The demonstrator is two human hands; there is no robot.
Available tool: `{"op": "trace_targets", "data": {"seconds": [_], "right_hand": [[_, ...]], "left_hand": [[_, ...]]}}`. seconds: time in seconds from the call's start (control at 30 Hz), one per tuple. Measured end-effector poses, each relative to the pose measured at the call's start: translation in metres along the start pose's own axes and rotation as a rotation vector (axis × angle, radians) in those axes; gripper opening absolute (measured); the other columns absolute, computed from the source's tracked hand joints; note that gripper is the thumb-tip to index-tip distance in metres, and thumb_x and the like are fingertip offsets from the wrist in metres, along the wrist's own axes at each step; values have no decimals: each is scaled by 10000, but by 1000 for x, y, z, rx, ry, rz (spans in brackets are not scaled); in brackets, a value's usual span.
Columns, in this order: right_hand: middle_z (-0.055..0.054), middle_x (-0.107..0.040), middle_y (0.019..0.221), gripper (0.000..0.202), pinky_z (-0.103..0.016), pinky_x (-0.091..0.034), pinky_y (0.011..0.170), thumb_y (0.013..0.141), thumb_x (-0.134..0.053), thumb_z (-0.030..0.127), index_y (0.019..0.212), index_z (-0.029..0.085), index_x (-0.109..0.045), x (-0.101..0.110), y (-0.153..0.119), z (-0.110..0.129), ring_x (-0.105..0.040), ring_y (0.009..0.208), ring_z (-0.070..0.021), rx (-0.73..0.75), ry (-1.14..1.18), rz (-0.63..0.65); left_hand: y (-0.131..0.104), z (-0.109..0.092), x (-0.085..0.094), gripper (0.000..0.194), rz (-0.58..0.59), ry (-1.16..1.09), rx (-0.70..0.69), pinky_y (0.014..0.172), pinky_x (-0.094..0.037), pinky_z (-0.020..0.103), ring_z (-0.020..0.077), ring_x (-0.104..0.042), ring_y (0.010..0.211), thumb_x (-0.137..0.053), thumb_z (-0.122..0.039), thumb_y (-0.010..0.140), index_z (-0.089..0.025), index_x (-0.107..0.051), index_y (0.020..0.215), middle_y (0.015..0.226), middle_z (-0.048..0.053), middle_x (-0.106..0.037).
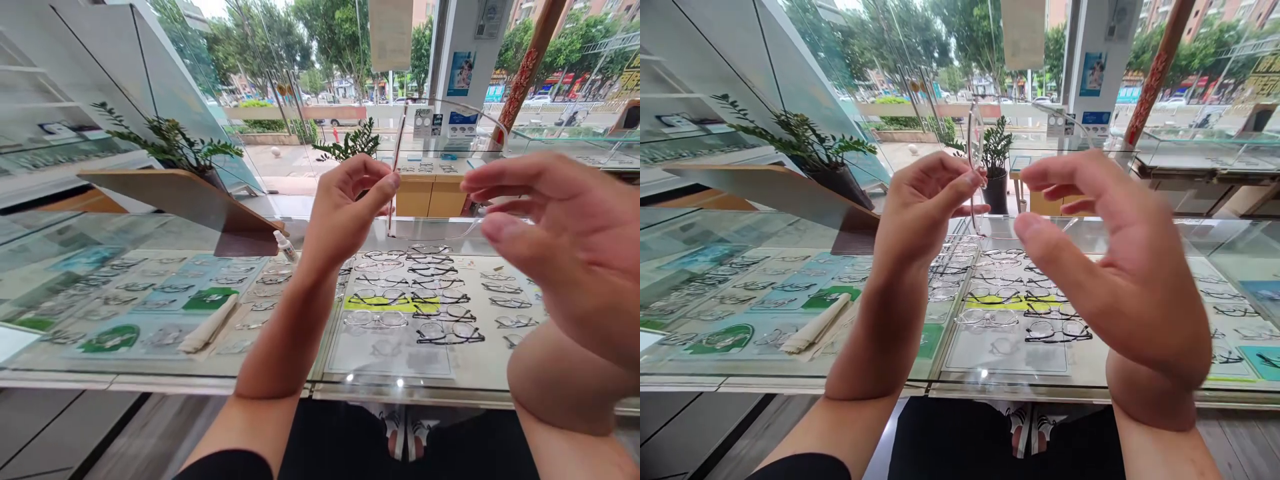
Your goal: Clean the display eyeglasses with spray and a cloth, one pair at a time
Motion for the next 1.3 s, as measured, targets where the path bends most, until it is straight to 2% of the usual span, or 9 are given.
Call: {"op": "trace_targets", "data": {"seconds": [0.07, 0.2, 0.33, 0.6, 0.77, 0.9, 1.0, 1.1, 1.3], "right_hand": [[-78, -742, 1306, 345, -481, -600, 1012, 965, -705, 397, 1273, 242, -707, -19, 9, -9, -722, 1127, -261, -17, 22, 168], [-92, -774, 1209, 332, -486, -621, 951, 960, -715, 406, 1234, 220, -729, -52, 20, -24, -737, 1086, -286, -26, 146, 167], [-51, -795, 1122, 290, -448, -641, 916, 935, -751, 431, 1155, 241, -769, -60, 21, -26, -754, 1026, -258, -32, 305, 98], [-25, -833, 1024, 181, -383, -656, 860, 917, -785, 366, 1034, 234, -827, -51, 22, -33, -788, 902, -190, -63, 312, -68], [-44, -840, 928, 188, -389, -630, 809, 902, -787, 360, 976, 200, -851, -39, 24, -38, -761, 813, -178, -72, 286, -135], [-56, -838, 909, 107, -376, -603, 792, 878, -799, 290, 912, 201, -849, -29, 30, -51, -761, 811, -175, -31, 406, -215], [-73, -829, 889, 111, -387, -599, 819, 885, -774, 288, 869, 195, -834, -32, 28, -75, -764, 816, -183, -34, 468, -260], [-105, -831, 896, 176, -407, -604, 845, 844, -799, 357, 850, 183, -826, -46, 14, -109, -763, 816, -204, -138, 434, -191], [-102, -828, 866, 374, -427, -613, 869, 729, -843, 574, 776, 206, -803, -73, -19, -168, -764, 838, -239, -368, 401, -288]], "left_hand": [[-4, -2, -3, 197, 45, -29, -36, 751, -614, 270, 199, -699, 1036, -749, -337, 872, -214, -613, 802, 1068, 41, -708], [-6, 3, -8, 168, 123, -84, -187, 846, -602, 284, 172, -696, 1035, -737, -279, 910, -200, -638, 799, 1074, 46, -703], [-6, 6, -8, 132, 151, -87, -296, 867, -586, 295, 150, -706, 978, -682, -243, 960, -191, -670, 840, 995, 36, -700], [13, 8, 33, 99, -230, -49, -349, 713, -536, 242, 117, -632, 757, -659, -119, 838, -187, -656, 765, 795, 8, -641], [34, 64, 78, 238, -377, -62, -179, 549, -408, 205, 86, -486, 561, -552, -97, 818, -168, -573, 592, 602, 2, -527], [23, 123, 116, 285, -609, 37, 72, 479, -320, 211, 85, -419, 469, -490, -149, 838, -172, -586, 571, 525, -3, -514], [10, 158, 140, 396, -714, 56, 105, 456, -262, 217, 79, -344, 426, -432, -174, 887, -192, -440, 492, 463, -23, -390], [2, 180, 156, 447, -777, 77, 119, 445, -217, 227, 76, -280, 414, -469, -228, 930, -206, -355, 498, 451, -43, -328], [3, 204, 169, 457, -728, 134, 126, 450, -239, 235, 85, -320, 433, -577, -314, 941, -200, -433, 523, 468, -31, -392]]}}
Point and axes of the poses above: each hand's wrist, its own y-axis towards the middle knuckle, its own x-axis out of the back of the hand, z = x × y, the point moved 1 cm from there along y, towards the middle knuckle
